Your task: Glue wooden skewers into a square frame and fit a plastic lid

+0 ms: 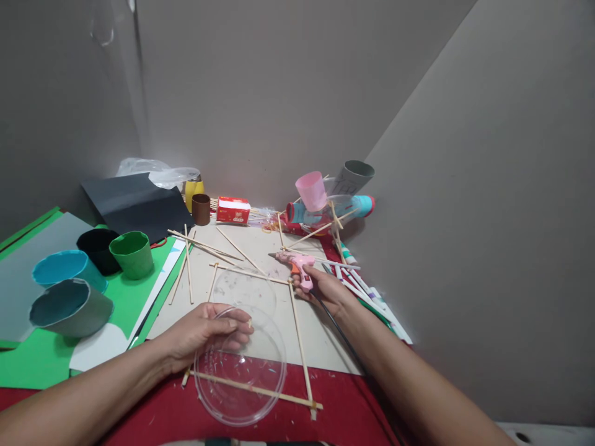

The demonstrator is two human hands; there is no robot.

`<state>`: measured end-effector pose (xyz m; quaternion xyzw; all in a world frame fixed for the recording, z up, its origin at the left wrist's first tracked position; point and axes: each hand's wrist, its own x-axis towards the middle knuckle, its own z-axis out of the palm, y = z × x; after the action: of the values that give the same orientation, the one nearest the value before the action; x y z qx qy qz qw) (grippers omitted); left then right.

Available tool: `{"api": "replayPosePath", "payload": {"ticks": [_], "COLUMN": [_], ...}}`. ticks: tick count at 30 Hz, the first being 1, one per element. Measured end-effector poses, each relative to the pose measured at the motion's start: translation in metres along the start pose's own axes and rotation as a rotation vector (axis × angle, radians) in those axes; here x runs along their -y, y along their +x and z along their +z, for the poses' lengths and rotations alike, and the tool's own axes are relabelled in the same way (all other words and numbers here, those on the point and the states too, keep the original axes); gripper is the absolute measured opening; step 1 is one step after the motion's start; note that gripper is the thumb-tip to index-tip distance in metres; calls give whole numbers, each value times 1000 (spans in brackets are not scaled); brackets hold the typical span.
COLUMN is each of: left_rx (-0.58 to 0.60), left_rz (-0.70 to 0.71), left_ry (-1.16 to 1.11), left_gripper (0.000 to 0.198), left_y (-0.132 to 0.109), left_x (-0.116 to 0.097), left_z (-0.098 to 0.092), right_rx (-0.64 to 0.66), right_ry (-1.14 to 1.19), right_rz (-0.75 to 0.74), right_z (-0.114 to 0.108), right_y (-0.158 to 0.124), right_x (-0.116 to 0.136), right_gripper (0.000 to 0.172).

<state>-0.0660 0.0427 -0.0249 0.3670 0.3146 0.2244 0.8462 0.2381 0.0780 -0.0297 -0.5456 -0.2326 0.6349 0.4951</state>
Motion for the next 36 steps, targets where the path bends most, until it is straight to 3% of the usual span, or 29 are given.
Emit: {"api": "replayPosePath", "payload": {"ticks": [4, 7, 9, 14, 17, 20, 26, 36], "left_rx": [5, 0, -7, -19, -23, -9, -28, -24], "left_rz": [0, -7, -10, -23, -31, -31, -36, -25], "left_ry": [4, 5, 11, 25, 28, 31, 40, 21], "left_gripper": [24, 25, 25, 26, 27, 28, 27, 25], "left_y": [-1, -1, 0, 1, 2, 3, 1, 1], "left_x": [1, 0, -1, -5, -4, -3, -3, -4], "left_z": [0, 1, 2, 3, 2, 1, 1, 3], "right_rx": [-43, -127, -210, -437, -566, -612, -553, -468], "right_ry": [-139, -260, -339, -620, -884, -1141, -1501, -1769], "right_rz": [-176, -265, -317, -409, -402, -355, -265, -139], "right_z": [-1, -13, -29, -83, -110, -125, -126, -113], "right_y": [-10, -19, -25, -56, -83, -102, -98, -89], "right_x": [-2, 2, 7, 20, 15, 0, -18, -2], "right_gripper": [19, 14, 15, 36, 38, 37, 36, 30]}}
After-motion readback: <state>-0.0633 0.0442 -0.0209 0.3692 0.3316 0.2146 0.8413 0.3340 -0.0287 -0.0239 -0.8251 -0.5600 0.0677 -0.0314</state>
